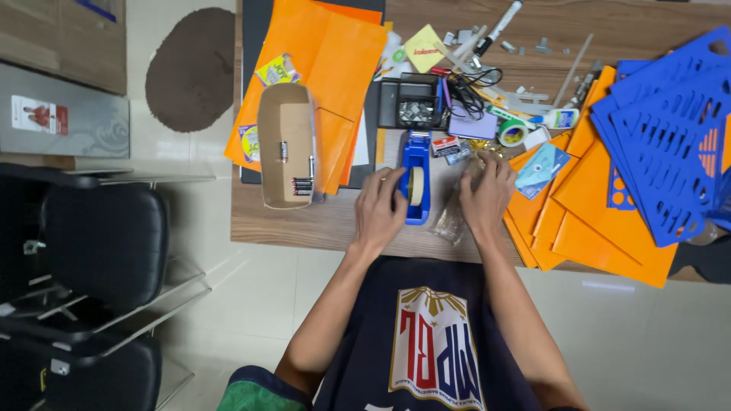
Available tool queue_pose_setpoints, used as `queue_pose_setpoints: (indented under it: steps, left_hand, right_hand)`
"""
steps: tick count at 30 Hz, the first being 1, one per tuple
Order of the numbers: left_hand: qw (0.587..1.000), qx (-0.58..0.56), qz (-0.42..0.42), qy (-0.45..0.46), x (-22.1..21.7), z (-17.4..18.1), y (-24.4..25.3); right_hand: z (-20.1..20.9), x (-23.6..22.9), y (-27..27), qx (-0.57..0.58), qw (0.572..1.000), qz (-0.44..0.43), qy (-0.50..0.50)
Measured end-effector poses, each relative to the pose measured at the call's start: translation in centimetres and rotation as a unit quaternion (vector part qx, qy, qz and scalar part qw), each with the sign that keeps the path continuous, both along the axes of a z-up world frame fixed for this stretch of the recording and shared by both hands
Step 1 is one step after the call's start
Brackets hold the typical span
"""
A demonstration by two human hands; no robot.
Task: Assembling plastic desktop file organizers and organizing various office supplies on a desk.
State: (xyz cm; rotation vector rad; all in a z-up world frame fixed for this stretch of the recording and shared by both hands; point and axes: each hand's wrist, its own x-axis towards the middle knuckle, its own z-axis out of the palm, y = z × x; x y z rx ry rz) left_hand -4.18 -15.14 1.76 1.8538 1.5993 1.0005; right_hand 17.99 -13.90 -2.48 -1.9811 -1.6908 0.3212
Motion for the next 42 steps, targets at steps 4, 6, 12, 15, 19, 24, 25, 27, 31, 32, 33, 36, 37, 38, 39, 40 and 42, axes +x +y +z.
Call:
queue_pose_setpoints:
  steps: [4, 6, 12, 15, 19, 24, 25, 27, 31, 32, 33, 36, 37, 38, 39, 40, 42]
  left_hand:
    - [0.997, 0.0, -0.069, -0.023, 4.5, -1.0, 0.6]
    - [0.994, -0.045, -0.102, -0.019, 6.9, -0.4, 1.2]
    - [0.975, -0.139, -0.118, 0.128, 12.7, -4.1, 4.6]
    - [0.959, -0.199, -0.088, 0.184, 14.4, -6.6, 6.4]
    - [0.934, -0.284, -0.048, 0.212, 15.7, -8.2, 7.6]
    - [0.943, -0.262, -0.008, 0.207, 15.9, -6.2, 7.6]
    - [0.942, -0.263, -0.004, 0.207, 15.9, -6.3, 7.4]
    - [0.957, -0.186, 0.02, 0.22, 15.5, -6.3, 7.0]
    - [0.969, -0.117, 0.036, 0.213, 15.4, -6.8, 6.3]
    - [0.973, -0.126, 0.041, 0.19, 15.5, -5.9, 6.3]
    - [0.976, -0.136, 0.046, 0.167, 15.6, -5.0, 6.4]
    - [0.994, -0.045, 0.054, 0.088, 15.9, -6.0, 5.4]
    - [0.994, -0.044, 0.055, 0.088, 15.9, -6.0, 5.2]
    - [0.994, -0.056, 0.061, 0.072, 15.9, -6.0, 4.9]
    - [0.994, -0.067, 0.067, 0.055, 16.0, -6.0, 4.5]
    - [0.994, -0.07, 0.067, 0.056, 16.0, -5.5, 4.3]
    - [0.993, -0.088, 0.067, 0.037, 16.1, -4.5, 4.3]
  right_hand:
    - [-2.5, 3.4, 0.3, -0.023, 0.996, 0.015, -0.09]
    - [-3.2, 4.6, -0.1, -0.063, 0.991, 0.059, -0.1]
    - [-2.7, 6.4, -0.6, -0.127, 0.982, 0.114, -0.085]
    - [-2.3, 7.0, -0.6, -0.163, 0.967, 0.156, -0.122]
    - [-2.5, 7.4, -1.3, -0.17, 0.966, 0.185, -0.062]
    - [-2.3, 7.3, -2.1, -0.125, 0.962, 0.231, -0.075]
    - [-2.4, 7.4, -2.1, -0.125, 0.961, 0.234, -0.074]
    - [-2.7, 7.2, -2.2, -0.132, 0.958, 0.247, -0.062]
    - [-2.6, 7.7, -1.8, -0.139, 0.952, 0.265, -0.061]
    - [-2.4, 7.8, -1.4, -0.137, 0.956, 0.257, -0.039]
    - [-2.2, 7.9, -1.1, -0.134, 0.959, 0.249, -0.016]
    - [-3.0, 9.1, 0.5, -0.078, 0.981, 0.177, -0.018]
    - [-3.5, 9.3, 1.2, -0.077, 0.981, 0.178, -0.017]
    - [-4.0, 9.6, 1.9, -0.093, 0.983, 0.155, 0.011]
    - [-4.5, 9.9, 2.6, -0.11, 0.984, 0.133, 0.038]
    - [-4.3, 9.9, 3.1, -0.113, 0.984, 0.132, 0.039]
    - [-4.1, 9.9, 4.4, -0.054, 0.992, 0.114, -0.017]
